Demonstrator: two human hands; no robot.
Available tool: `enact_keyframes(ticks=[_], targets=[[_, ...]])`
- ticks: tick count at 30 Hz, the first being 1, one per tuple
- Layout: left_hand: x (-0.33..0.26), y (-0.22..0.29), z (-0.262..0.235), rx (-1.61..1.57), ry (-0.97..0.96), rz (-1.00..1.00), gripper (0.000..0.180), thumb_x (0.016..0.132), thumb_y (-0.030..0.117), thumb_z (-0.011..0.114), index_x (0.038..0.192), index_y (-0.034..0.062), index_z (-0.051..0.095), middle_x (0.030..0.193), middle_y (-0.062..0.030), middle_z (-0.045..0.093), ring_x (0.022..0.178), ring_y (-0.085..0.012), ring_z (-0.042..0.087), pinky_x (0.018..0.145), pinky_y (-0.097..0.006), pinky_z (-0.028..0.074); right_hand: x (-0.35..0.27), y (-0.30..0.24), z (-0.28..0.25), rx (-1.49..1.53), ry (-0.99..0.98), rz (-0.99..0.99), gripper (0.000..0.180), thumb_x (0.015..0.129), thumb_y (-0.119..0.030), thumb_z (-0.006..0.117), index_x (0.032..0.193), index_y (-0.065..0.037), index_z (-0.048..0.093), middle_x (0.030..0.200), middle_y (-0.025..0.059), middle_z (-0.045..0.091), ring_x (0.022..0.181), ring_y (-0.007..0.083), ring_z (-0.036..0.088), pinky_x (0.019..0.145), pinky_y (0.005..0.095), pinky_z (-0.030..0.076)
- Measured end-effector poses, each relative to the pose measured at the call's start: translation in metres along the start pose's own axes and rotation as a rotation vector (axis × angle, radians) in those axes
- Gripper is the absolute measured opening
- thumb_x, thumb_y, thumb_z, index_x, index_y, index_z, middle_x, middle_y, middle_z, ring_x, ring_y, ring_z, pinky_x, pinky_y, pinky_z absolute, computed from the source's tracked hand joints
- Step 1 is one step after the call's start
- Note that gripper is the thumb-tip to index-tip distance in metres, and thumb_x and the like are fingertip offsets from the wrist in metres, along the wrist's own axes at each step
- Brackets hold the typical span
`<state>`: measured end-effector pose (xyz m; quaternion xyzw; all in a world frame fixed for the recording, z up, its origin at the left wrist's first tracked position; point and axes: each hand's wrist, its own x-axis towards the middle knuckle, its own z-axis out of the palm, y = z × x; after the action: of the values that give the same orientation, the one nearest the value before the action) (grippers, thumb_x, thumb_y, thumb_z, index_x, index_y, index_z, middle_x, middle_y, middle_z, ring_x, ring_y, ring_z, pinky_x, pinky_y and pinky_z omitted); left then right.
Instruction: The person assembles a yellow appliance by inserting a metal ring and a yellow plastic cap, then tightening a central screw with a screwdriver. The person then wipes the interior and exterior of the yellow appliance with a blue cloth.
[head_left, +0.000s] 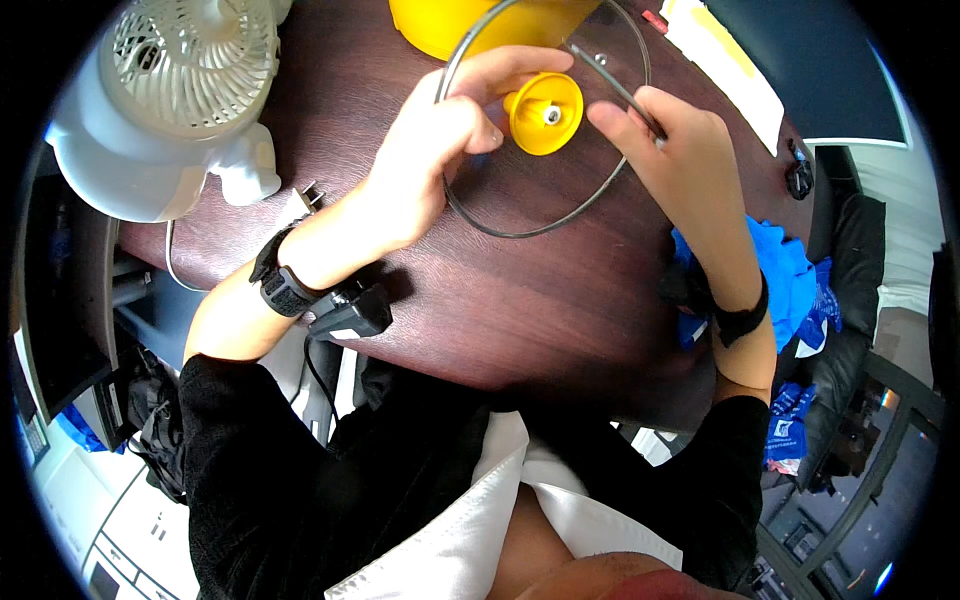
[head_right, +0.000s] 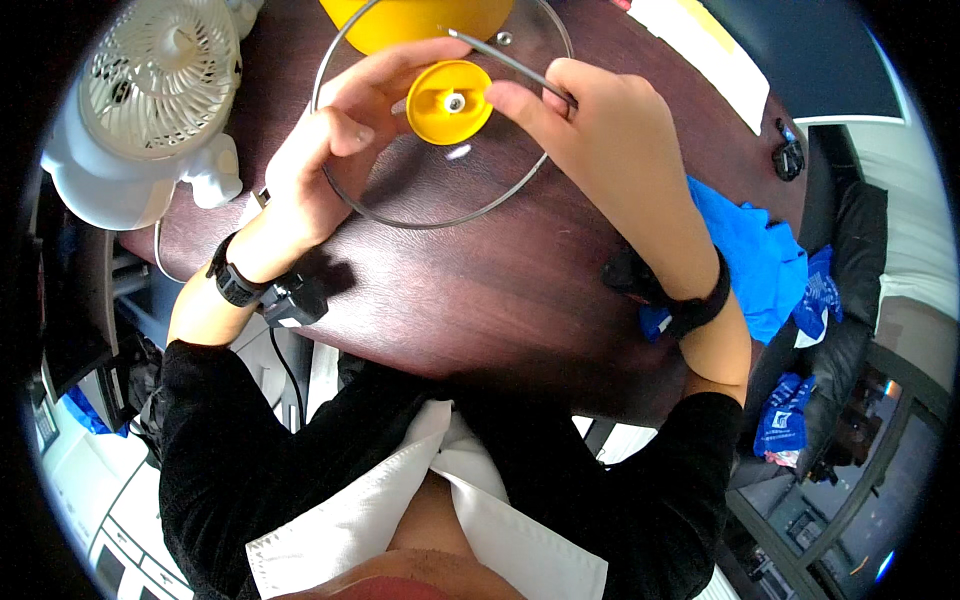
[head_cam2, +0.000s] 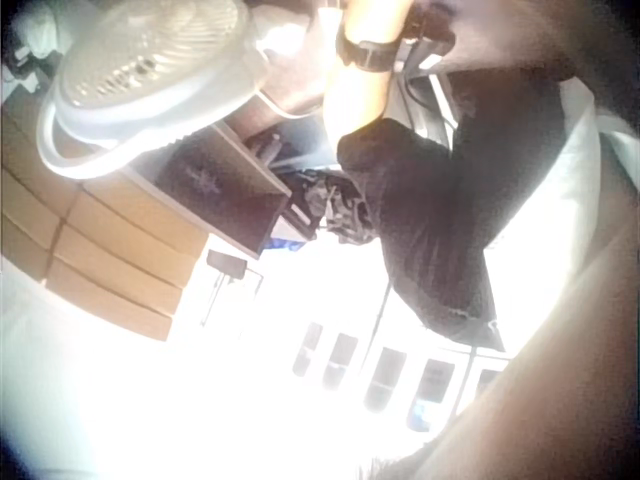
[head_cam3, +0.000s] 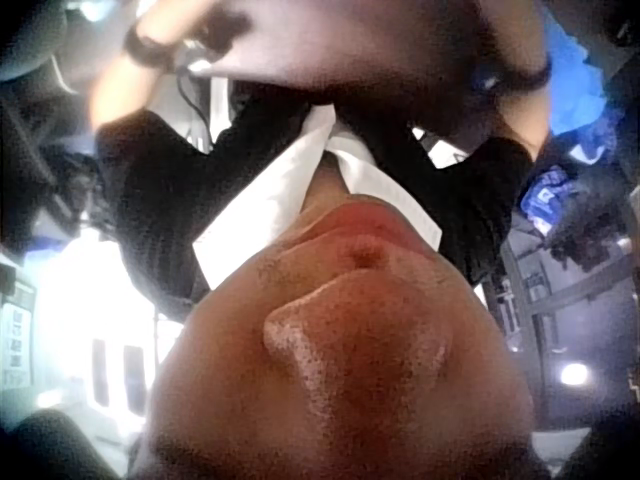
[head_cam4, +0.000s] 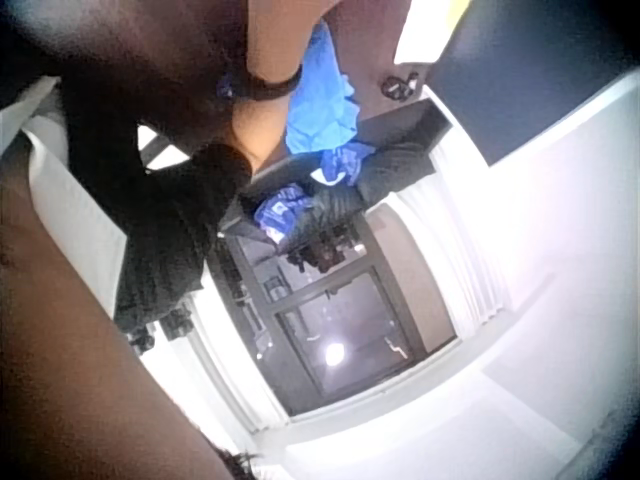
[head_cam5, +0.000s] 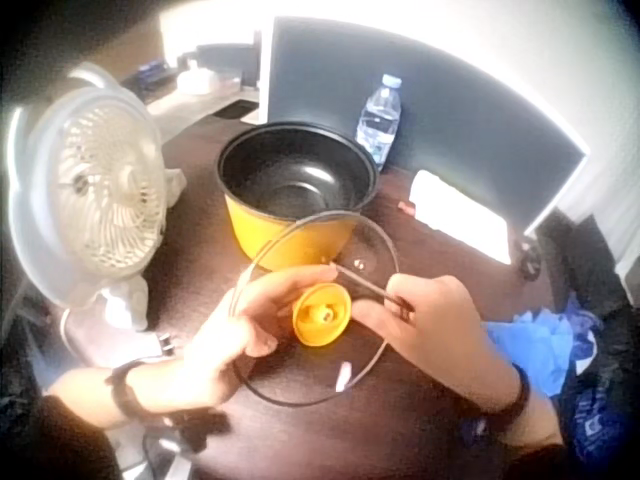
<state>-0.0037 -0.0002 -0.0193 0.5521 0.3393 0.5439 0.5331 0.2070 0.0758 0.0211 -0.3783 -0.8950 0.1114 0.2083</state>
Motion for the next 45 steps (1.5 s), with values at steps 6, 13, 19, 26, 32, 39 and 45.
enact_keyframes(ticks=[6, 13, 19, 26, 32, 39, 45], targets=[[0.003, -0.001, -0.002, -0.127, 0.034, 0.071, 0.061, 0.077, 0.025, 0.04, 0.131, -0.0019, 0.05, 0.133, -0.0168, 0.052, 0.124, -0.0244, 0.049, 0.108, -0.034, 0.033, -0.02, 0.004, -0.027, -0.205, -0.079, -0.17, 0.027, 0.094, -0.029, 0.057, 0.077, -0.008, 0.057, 0.057, 0.0098, 0.053, 0.051, 0.0267, 0.057, 0.046, 0.034, 0.04], [0.002, 0.005, 0.0, -0.021, 0.058, 0.039, 0.063, 0.075, 0.027, 0.041, 0.131, 0.0008, 0.051, 0.122, -0.0147, 0.058, 0.113, -0.0201, 0.052, 0.101, -0.029, 0.036, -0.022, -0.007, -0.033, -0.293, -0.068, -0.236, 0.027, 0.095, -0.03, 0.055, 0.078, -0.009, 0.056, 0.06, 0.0066, 0.055, 0.052, 0.0261, 0.058, 0.046, 0.0344, 0.041], [0.003, 0.005, 0.0, 0.024, 0.047, 0.073, 0.063, 0.074, 0.026, 0.042, 0.131, 0.001, 0.051, 0.12, -0.0148, 0.059, 0.108, -0.0187, 0.052, 0.098, -0.029, 0.036, -0.02, -0.012, -0.031, -0.339, -0.108, -0.217, 0.028, 0.095, -0.032, 0.054, 0.078, -0.01, 0.056, 0.059, 0.0053, 0.055, 0.051, 0.024, 0.058, 0.046, 0.0336, 0.041], [0.002, 0.004, 0.0, 0.0, 0.066, 0.095, 0.062, 0.074, 0.025, 0.042, 0.131, 0.003, 0.052, 0.119, -0.0146, 0.058, 0.103, -0.0179, 0.053, 0.095, -0.028, 0.038, -0.021, -0.012, -0.032, -0.328, -0.095, -0.216, 0.029, 0.096, -0.032, 0.054, 0.078, -0.01, 0.055, 0.058, 0.0046, 0.055, 0.05, 0.0229, 0.057, 0.046, 0.0327, 0.04], [-0.004, 0.013, 0.001, 0.083, 0.013, -0.053, 0.079, 0.066, 0.026, 0.044, 0.141, 0.0015, 0.04, 0.142, -0.0168, 0.043, 0.131, -0.0279, 0.043, 0.114, -0.041, 0.025, -0.02, -0.019, -0.029, -0.432, -0.11, -0.232, 0.029, 0.096, -0.032, 0.053, 0.076, -0.011, 0.054, 0.058, 0.0064, 0.056, 0.052, 0.0245, 0.06, 0.046, 0.034, 0.043], [-0.008, 0.001, -0.004, 0.05, 0.071, 0.196, 0.079, 0.07, 0.027, 0.051, 0.142, -0.0022, 0.032, 0.144, -0.018, 0.036, 0.137, -0.0287, 0.032, 0.115, -0.041, 0.021, -0.02, -0.025, 0.003, 0.005, -0.216, 0.075, 0.036, 0.1, -0.034, 0.044, 0.075, -0.008, 0.053, 0.056, 0.0107, 0.055, 0.051, 0.0272, 0.059, 0.046, 0.034, 0.045], [-0.002, -0.014, -0.017, 0.194, -0.085, 0.526, 0.079, 0.085, 0.035, 0.059, 0.143, -0.0069, 0.026, 0.148, -0.0186, 0.029, 0.141, -0.0266, 0.023, 0.115, -0.039, 0.014, -0.015, -0.023, 0.002, 0.693, -0.474, 0.362, 0.041, 0.101, -0.034, 0.038, 0.072, -0.008, 0.049, 0.049, 0.003, 0.045, 0.037, 0.0132, 0.043, 0.039, 0.0257, 0.038]])
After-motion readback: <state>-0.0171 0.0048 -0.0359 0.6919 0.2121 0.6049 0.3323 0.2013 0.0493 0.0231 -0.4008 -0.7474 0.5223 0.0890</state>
